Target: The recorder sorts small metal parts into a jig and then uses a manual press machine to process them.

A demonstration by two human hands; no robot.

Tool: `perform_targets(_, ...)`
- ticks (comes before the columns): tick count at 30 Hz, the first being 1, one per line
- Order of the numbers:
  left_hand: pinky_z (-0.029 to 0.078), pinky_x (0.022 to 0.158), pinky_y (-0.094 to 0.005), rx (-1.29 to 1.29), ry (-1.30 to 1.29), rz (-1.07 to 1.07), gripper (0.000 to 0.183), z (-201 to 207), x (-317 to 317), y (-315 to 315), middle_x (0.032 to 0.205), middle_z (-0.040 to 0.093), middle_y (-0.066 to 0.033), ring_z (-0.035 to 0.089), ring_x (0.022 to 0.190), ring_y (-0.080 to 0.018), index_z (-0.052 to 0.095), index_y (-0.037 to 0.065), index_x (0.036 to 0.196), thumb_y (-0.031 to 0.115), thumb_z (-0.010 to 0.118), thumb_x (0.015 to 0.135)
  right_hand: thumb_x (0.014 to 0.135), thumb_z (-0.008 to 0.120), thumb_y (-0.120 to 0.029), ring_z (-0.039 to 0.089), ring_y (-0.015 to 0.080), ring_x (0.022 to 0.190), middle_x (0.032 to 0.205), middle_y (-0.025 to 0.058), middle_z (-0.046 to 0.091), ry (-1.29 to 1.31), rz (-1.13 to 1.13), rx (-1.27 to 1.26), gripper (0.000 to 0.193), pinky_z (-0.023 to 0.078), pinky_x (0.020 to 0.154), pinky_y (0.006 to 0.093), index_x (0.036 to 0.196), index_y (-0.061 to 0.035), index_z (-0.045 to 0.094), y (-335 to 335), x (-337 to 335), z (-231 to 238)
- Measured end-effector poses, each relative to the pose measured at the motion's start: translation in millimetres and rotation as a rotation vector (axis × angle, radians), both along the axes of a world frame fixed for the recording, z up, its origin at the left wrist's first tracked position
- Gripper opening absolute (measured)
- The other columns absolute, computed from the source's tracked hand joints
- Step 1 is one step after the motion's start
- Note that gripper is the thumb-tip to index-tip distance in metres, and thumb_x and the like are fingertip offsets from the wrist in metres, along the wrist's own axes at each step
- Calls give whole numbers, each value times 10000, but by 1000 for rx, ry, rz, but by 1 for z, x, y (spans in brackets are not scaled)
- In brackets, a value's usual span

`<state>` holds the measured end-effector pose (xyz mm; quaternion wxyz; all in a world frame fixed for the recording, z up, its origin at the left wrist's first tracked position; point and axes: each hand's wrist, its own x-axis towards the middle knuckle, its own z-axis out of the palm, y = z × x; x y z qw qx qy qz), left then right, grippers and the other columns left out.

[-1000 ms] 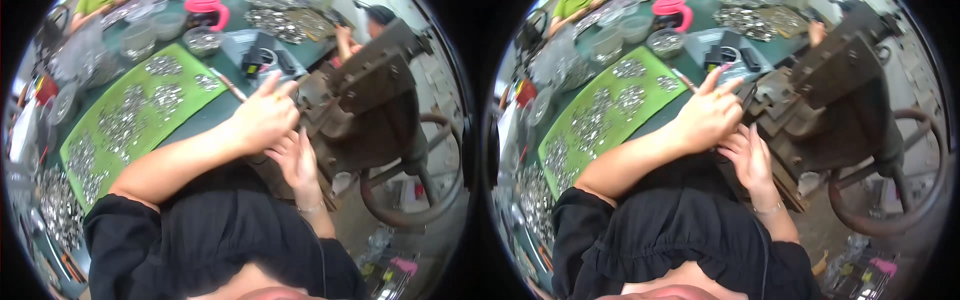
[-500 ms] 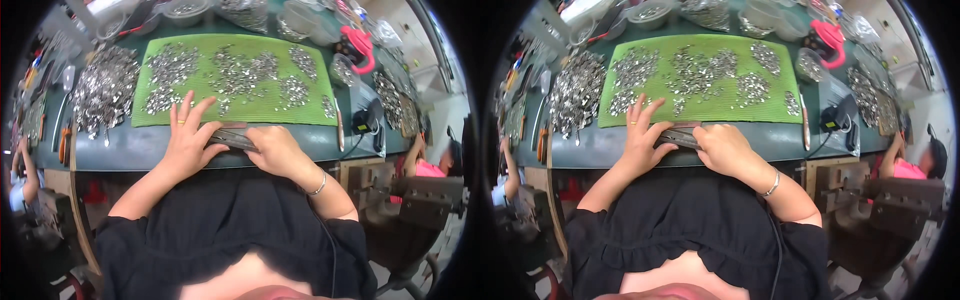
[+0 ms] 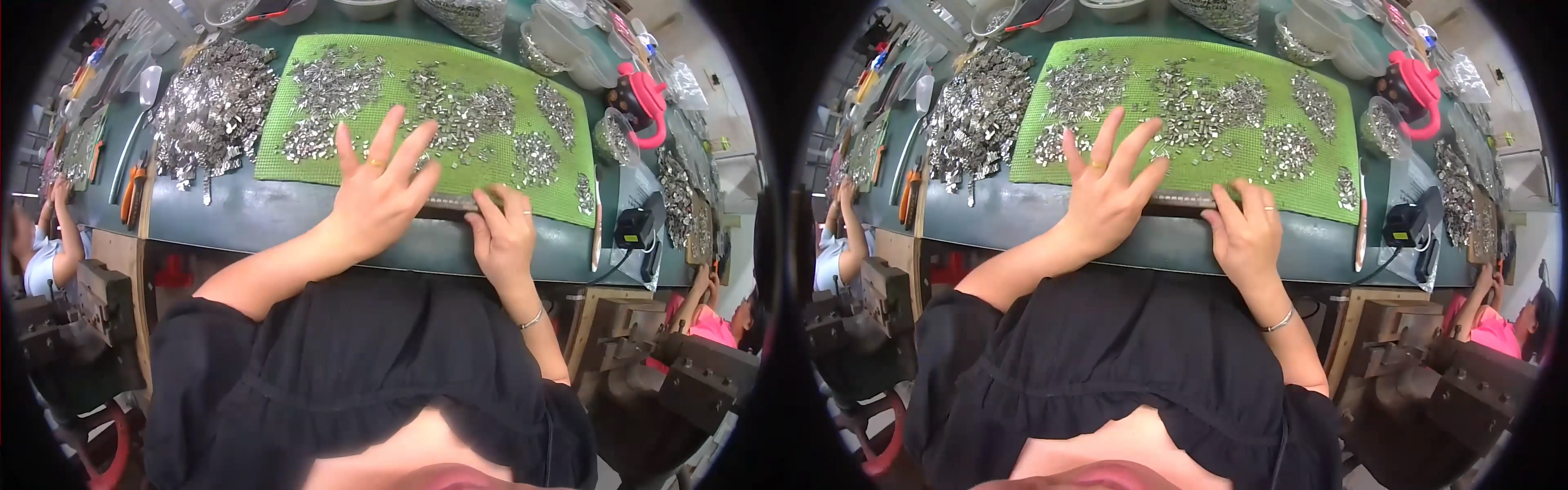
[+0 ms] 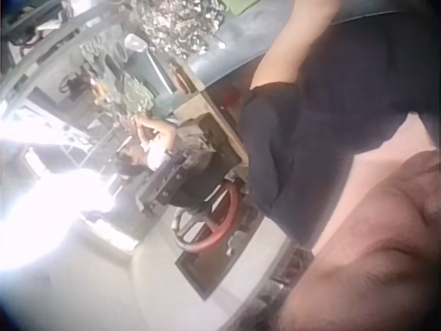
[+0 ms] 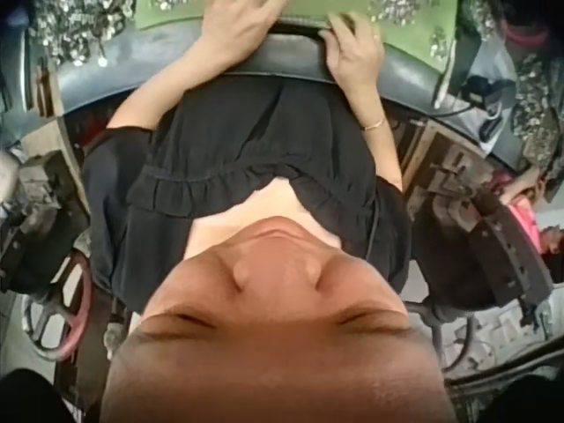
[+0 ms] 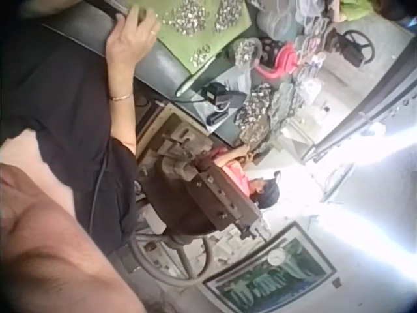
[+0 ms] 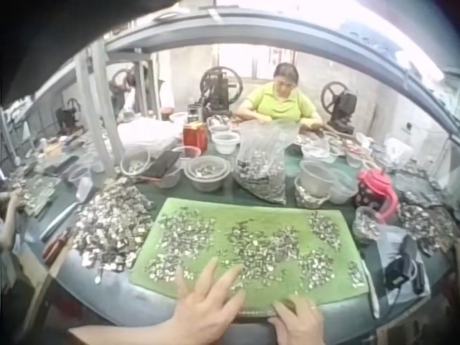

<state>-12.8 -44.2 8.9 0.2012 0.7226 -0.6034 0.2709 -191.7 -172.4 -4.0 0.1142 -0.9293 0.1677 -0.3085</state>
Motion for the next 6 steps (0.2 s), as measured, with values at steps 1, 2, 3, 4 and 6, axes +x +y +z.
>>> perform_targets(1, 21, 1135, -675, 21, -32, 19, 173, 3, 0, -6, 1412, 540, -61, 408, 1398, -363, 684, 169, 990, 161, 650, 820, 760, 769, -130, 596, 330, 950, 1041, 134, 630, -3, -8, 4, 337, 495, 795, 417, 1074, -24, 704, 0, 3, -2)
perform_targets(2, 48, 1130, -682, 90, 19, -58, 184, 5, -2, -9, 1407, 538, -62, 410, 1392, -360, 681, 167, 996, 169, 660, 813, 790, 746, -148, 580, 334, 968, 1077, 139, 617, 33, -62, -24, 337, 479, 816, 426, 1103, -32, 698, 1, 6, -4)
perform_targets(3, 74, 1125, -689, 157, 68, -129, 197, 7, -4, -10, 1403, 536, -63, 412, 1387, -356, 679, 165, 1003, 177, 670, 806, 819, 722, -166, 564, 338, 987, 1113, 145, 605, 66, -110, -53, 339, 464, 837, 435, 1132, -40, 692, 1, 9, -4)
perform_targets(4, 139, 1114, -693, 184, 102, -245, 255, 5, -8, -12, 1393, 533, -74, 407, 1380, -358, 672, 164, 1038, 209, 701, 790, 819, 722, -166, 564, 338, 987, 1113, 145, 605, 62, -116, -53, 339, 464, 837, 435, 1132, -40, 692, 0, 10, -5)
perform_targets(6, 158, 1127, -673, 242, 78, -286, 296, -6, -18, -18, 1439, 495, -87, 381, 1397, -383, 662, 172, 1063, 254, 735, 788, 847, 694, -152, 542, 338, 1024, 1168, 135, 585, 60, -82, 107, 355, 446, 859, 441, 1195, -87, 676, -6, 4, -13)
